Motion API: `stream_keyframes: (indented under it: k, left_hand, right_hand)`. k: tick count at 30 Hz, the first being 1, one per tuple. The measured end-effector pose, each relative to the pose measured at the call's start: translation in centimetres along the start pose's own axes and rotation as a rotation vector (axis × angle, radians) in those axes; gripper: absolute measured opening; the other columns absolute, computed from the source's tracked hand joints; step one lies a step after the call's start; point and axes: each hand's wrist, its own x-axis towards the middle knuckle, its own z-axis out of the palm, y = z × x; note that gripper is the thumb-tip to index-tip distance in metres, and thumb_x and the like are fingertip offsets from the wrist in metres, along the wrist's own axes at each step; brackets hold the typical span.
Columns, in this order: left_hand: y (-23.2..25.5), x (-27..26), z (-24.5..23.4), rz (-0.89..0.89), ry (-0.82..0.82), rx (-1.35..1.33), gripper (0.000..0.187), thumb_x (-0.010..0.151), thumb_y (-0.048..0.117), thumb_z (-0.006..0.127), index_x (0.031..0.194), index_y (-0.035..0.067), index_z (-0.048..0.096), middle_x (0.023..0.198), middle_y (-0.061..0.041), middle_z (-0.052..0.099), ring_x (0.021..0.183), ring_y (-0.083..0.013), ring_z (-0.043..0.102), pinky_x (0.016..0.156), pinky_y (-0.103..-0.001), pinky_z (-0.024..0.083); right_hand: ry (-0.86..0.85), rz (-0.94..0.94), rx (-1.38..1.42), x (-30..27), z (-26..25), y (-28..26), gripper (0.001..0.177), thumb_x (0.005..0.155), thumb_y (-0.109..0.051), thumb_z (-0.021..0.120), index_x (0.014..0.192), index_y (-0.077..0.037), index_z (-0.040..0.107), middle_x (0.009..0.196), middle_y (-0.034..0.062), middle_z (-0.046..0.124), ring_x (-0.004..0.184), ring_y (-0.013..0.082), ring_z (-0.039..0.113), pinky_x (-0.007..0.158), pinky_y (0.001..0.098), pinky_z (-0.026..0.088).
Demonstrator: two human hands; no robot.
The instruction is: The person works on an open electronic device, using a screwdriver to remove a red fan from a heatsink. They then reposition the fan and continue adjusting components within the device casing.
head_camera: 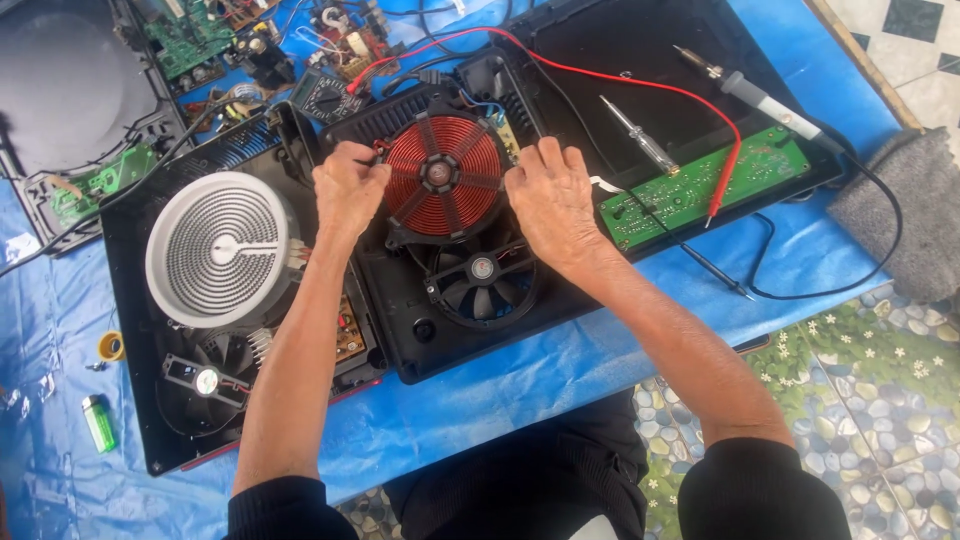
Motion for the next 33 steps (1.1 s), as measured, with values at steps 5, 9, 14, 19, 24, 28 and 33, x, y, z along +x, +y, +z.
stream_keyframes:
  k: [5,9,14,19,24,28,33]
  left_hand:
    - [-1.3,0.7,1.2,-0.032,-0.071,-0.024,0.027,0.085,0.023,0.079,0.108,0.009,0.076,0.089,-0.014,0.077,0.09,-0.0329,0.076,0.078,-0.046,0.06]
    - [-1.3,1.1,1.1,-0.037,-0.083,-0.036,0.026,0.085,0.018,0.077,0.109,0.006,0.076,0.09,-0.013,0.077,0.089,-0.0327,0.076,0.078,-0.044,0.06]
    - [-1.8,2.3,1.6,-0.035,-0.096,-0.019,0.022,0.081,0.016,0.079,0.102,0.009,0.078,0.082,-0.008,0.077,0.082,-0.0286,0.076,0.075,-0.043,0.061]
    - [-1.1,2.3,1.1,-0.054,-0.127,-0.03,0.024,0.081,0.017,0.08,0.104,0.009,0.078,0.083,-0.007,0.077,0.084,-0.0274,0.076,0.078,-0.042,0.061]
    - [-0.7,2.7,0.8,-0.054,-0.164,0.03,0.022,0.079,0.018,0.078,0.1,0.014,0.079,0.083,-0.003,0.077,0.086,-0.0264,0.076,0.079,-0.042,0.061]
    - [-0.5,2.8,1.2,-0.053,-0.191,0.041,0.022,0.077,0.02,0.079,0.099,0.017,0.079,0.082,-0.002,0.077,0.086,-0.026,0.076,0.081,-0.042,0.061]
    - [0.3,2.0,0.5,-0.032,-0.183,0.02,0.022,0.078,0.017,0.078,0.1,0.014,0.079,0.081,-0.004,0.077,0.087,-0.0293,0.076,0.082,-0.045,0.061]
  right_hand:
    - [-0.074,-0.03,0.015,-0.6,0.9,0.5,0.023,0.066,-0.013,0.088,0.08,-0.006,0.071,0.081,0.0109,0.057,0.09,0.0297,0.053,0.073,0.0393,0.039]
    - [-0.119,-0.024,0.027,-1.3,1.6,0.7,0.036,0.058,-0.022,0.092,0.084,-0.008,0.072,0.08,0.0085,0.06,0.09,0.0276,0.055,0.078,0.0394,0.041]
    - [-0.138,0.046,0.105,-1.3,0.2,-0.1,0.042,0.062,-0.023,0.094,0.09,-0.006,0.069,0.08,0.0094,0.06,0.087,0.0295,0.057,0.076,0.0408,0.044]
    - [-0.11,0.03,0.096,-1.6,-0.1,-0.1,0.043,0.063,-0.019,0.094,0.093,-0.005,0.067,0.082,0.0087,0.058,0.089,0.0281,0.057,0.076,0.0384,0.044]
    - [-0.095,0.02,0.099,-2.3,0.2,-0.8,0.047,0.065,-0.014,0.092,0.103,-0.006,0.067,0.084,0.0083,0.059,0.089,0.0275,0.058,0.075,0.0377,0.046]
    - [-0.1,0.0,0.104,-2.5,-0.1,-1.0,0.039,0.076,-0.01,0.085,0.109,-0.007,0.065,0.08,0.0076,0.058,0.086,0.0265,0.058,0.076,0.037,0.047]
    - [-0.105,-0.013,0.07,-2.4,-0.1,-1.0,0.037,0.072,-0.008,0.086,0.103,-0.01,0.065,0.079,0.0077,0.058,0.087,0.0269,0.057,0.075,0.0367,0.047]
